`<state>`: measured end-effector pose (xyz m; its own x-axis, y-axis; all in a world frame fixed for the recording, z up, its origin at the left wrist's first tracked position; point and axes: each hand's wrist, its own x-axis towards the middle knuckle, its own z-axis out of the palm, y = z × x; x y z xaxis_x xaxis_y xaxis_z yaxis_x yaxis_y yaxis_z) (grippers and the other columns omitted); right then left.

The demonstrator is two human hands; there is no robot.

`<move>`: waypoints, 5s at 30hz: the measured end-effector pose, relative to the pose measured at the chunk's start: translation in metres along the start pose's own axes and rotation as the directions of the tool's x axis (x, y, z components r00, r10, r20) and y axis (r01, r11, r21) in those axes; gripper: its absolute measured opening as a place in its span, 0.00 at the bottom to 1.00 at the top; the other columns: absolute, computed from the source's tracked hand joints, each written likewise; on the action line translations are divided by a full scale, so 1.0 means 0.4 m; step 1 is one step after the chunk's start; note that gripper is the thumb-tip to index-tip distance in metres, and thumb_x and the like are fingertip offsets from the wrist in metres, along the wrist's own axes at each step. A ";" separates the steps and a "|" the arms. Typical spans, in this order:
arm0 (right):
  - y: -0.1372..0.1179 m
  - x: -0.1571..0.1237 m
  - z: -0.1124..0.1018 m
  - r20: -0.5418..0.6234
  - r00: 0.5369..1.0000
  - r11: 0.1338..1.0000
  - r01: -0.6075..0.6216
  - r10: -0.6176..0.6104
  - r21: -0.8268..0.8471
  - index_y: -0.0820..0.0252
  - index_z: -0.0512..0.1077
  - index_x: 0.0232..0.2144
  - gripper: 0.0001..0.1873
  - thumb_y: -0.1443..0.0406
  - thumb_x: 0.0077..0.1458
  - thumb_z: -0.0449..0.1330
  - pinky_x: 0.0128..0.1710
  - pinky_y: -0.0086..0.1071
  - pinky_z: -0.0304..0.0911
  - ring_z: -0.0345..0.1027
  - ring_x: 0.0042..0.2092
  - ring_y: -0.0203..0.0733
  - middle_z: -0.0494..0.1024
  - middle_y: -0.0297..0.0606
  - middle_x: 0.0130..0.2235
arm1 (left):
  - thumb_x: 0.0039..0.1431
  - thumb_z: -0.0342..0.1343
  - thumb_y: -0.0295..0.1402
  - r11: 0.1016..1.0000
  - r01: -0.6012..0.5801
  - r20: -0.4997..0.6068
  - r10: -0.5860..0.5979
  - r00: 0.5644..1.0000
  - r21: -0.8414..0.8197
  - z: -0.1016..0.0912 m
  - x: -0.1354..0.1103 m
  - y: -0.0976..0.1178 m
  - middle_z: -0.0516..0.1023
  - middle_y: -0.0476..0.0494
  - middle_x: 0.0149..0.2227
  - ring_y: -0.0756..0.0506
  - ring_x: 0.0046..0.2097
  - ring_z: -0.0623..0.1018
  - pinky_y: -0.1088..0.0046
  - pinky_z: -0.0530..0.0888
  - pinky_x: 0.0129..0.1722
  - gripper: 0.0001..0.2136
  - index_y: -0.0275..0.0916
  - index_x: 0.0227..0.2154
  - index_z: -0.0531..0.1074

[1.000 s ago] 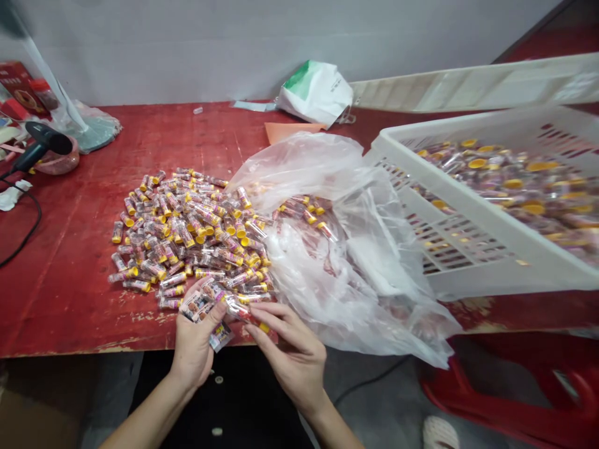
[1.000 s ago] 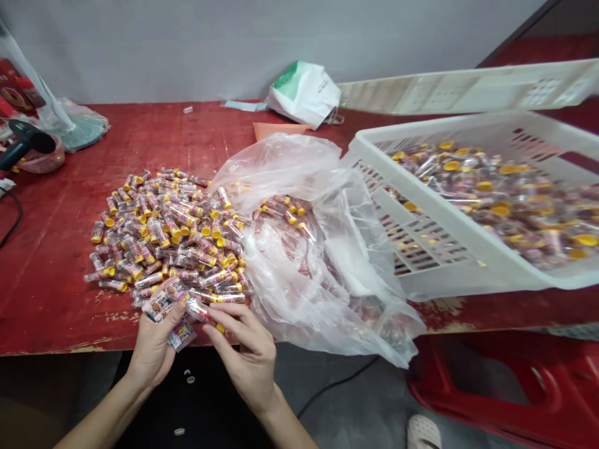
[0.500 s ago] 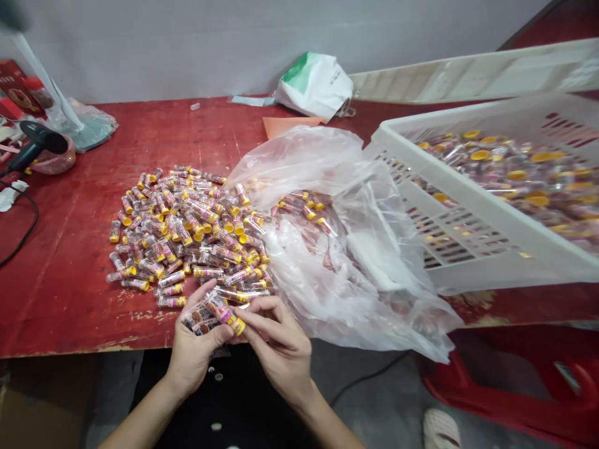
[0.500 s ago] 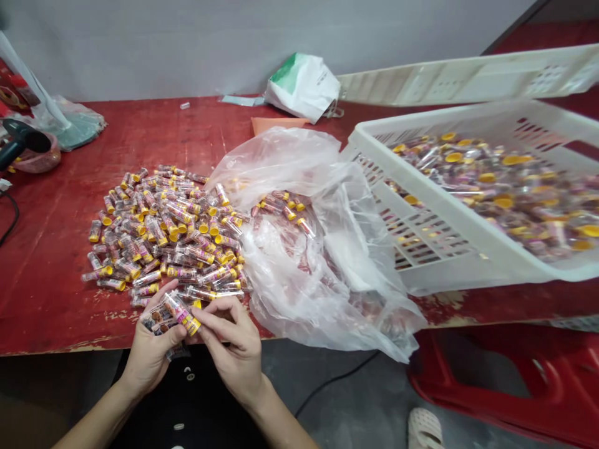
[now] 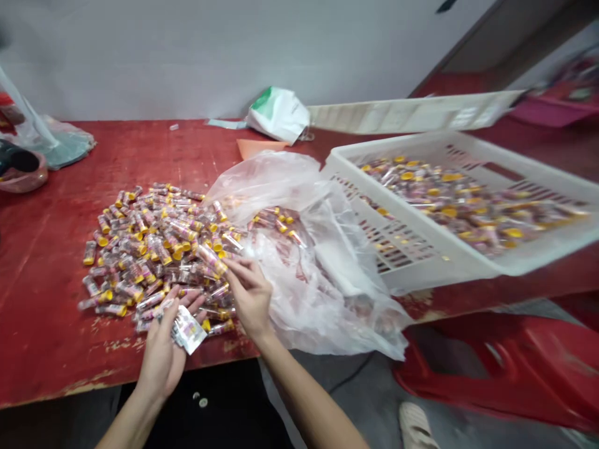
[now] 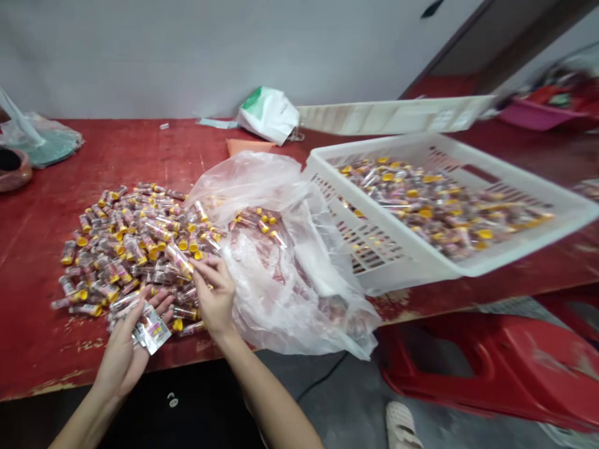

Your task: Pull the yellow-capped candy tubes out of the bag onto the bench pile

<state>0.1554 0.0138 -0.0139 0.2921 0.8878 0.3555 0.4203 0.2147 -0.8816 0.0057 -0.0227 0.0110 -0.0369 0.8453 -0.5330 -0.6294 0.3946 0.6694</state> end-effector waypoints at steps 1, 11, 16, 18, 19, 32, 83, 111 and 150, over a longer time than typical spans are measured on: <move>0.019 0.056 -0.003 0.050 0.999 0.989 0.009 -0.001 -0.144 0.54 0.78 0.49 0.16 0.70 0.62 0.56 0.44 0.32 0.69 0.71 0.46 0.40 0.75 0.40 0.44 | 0.59 0.60 0.30 1.000 0.003 -0.015 -0.003 1.000 -0.013 -0.001 0.006 0.007 0.80 0.35 0.48 0.40 0.48 0.81 0.62 0.79 0.46 0.20 0.40 0.55 0.71; 0.253 0.451 -0.119 0.176 0.950 0.729 -0.073 0.259 -0.680 0.62 0.70 0.51 0.17 0.60 0.62 0.61 0.54 0.50 0.66 0.69 0.54 0.49 0.72 0.44 0.55 | 0.46 0.70 0.28 1.000 0.002 -0.078 -0.002 0.997 -0.006 -0.023 0.012 0.005 0.80 0.45 0.31 0.49 0.31 0.80 0.73 0.80 0.32 0.19 0.37 0.44 0.76; 0.224 0.426 -0.154 0.203 0.940 0.761 -0.082 0.273 -0.644 0.66 0.71 0.49 0.15 0.64 0.62 0.59 0.53 0.48 0.65 0.69 0.52 0.49 0.74 0.48 0.52 | 0.37 0.75 0.32 1.000 -0.002 -0.065 0.002 0.998 -0.001 -0.005 0.016 -0.011 0.78 0.47 0.27 0.50 0.28 0.77 0.74 0.78 0.29 0.18 0.34 0.32 0.75; 0.177 0.367 -0.166 0.234 0.940 0.808 -0.067 0.248 -0.586 0.67 0.71 0.47 0.11 0.68 0.62 0.56 0.50 0.44 0.65 0.70 0.49 0.49 0.76 0.50 0.48 | 0.37 0.75 0.35 1.000 0.007 -0.048 -0.007 0.999 -0.005 0.007 0.017 -0.017 0.77 0.48 0.27 0.50 0.28 0.77 0.74 0.77 0.29 0.19 0.35 0.30 0.73; 0.148 0.323 -0.164 0.259 0.937 0.830 -0.054 0.234 -0.555 0.66 0.71 0.46 0.10 0.69 0.63 0.55 0.48 0.41 0.66 0.71 0.47 0.48 0.77 0.49 0.45 | 0.37 0.75 0.35 1.000 0.011 -0.042 -0.011 0.999 -0.013 0.016 0.016 -0.020 0.76 0.50 0.27 0.50 0.28 0.76 0.74 0.77 0.29 0.19 0.36 0.30 0.73; -0.054 -0.044 -0.016 0.484 0.853 0.855 -0.391 0.196 0.341 0.57 0.71 0.32 0.13 0.55 0.53 0.66 0.26 0.28 0.59 0.61 0.27 0.34 0.68 0.30 0.26 | 0.39 0.74 0.33 0.994 -0.047 -0.019 0.045 0.999 -0.098 0.026 -0.004 -0.043 0.80 0.45 0.36 0.48 0.34 0.78 0.73 0.74 0.33 0.20 0.37 0.37 0.75; -0.074 -0.148 -0.105 0.086 0.987 0.831 -0.163 0.139 0.532 0.49 0.75 0.45 0.13 0.67 0.58 0.64 0.33 0.31 0.75 0.75 0.32 0.36 0.78 0.37 0.43 | 0.47 0.69 0.41 0.965 -0.254 -0.039 0.257 0.966 0.062 -0.009 0.008 -0.061 0.77 0.51 0.25 0.51 0.27 0.74 0.74 0.74 0.32 0.13 0.38 0.28 0.76; -0.055 -0.174 -0.061 0.018 0.998 0.941 0.057 -0.067 0.333 0.49 0.82 0.39 0.17 0.76 0.53 0.65 0.41 0.36 0.74 0.77 0.39 0.42 0.82 0.38 0.38 | 0.50 0.68 0.36 0.966 -0.182 0.148 0.156 0.977 0.185 -0.015 -0.033 -0.059 0.79 0.43 0.37 0.49 0.29 0.75 0.79 0.71 0.19 0.25 0.41 0.53 0.73; -0.045 -0.021 -0.059 0.517 0.854 0.975 -0.161 0.060 0.152 0.58 0.72 0.30 0.12 0.57 0.52 0.67 0.32 0.30 0.62 0.66 0.31 0.37 0.74 0.33 0.30 | 0.39 0.74 0.36 0.980 0.014 -0.038 -0.022 0.999 -0.196 0.045 0.019 -0.050 0.81 0.44 0.32 0.45 0.36 0.81 0.70 0.77 0.39 0.17 0.34 0.29 0.76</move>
<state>0.1657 -0.0070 0.0063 -0.1696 0.9814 0.0897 0.2319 0.1282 -0.9643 0.0318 -0.0176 0.0029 -0.0527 0.8219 -0.5671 -0.7700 0.3282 0.5472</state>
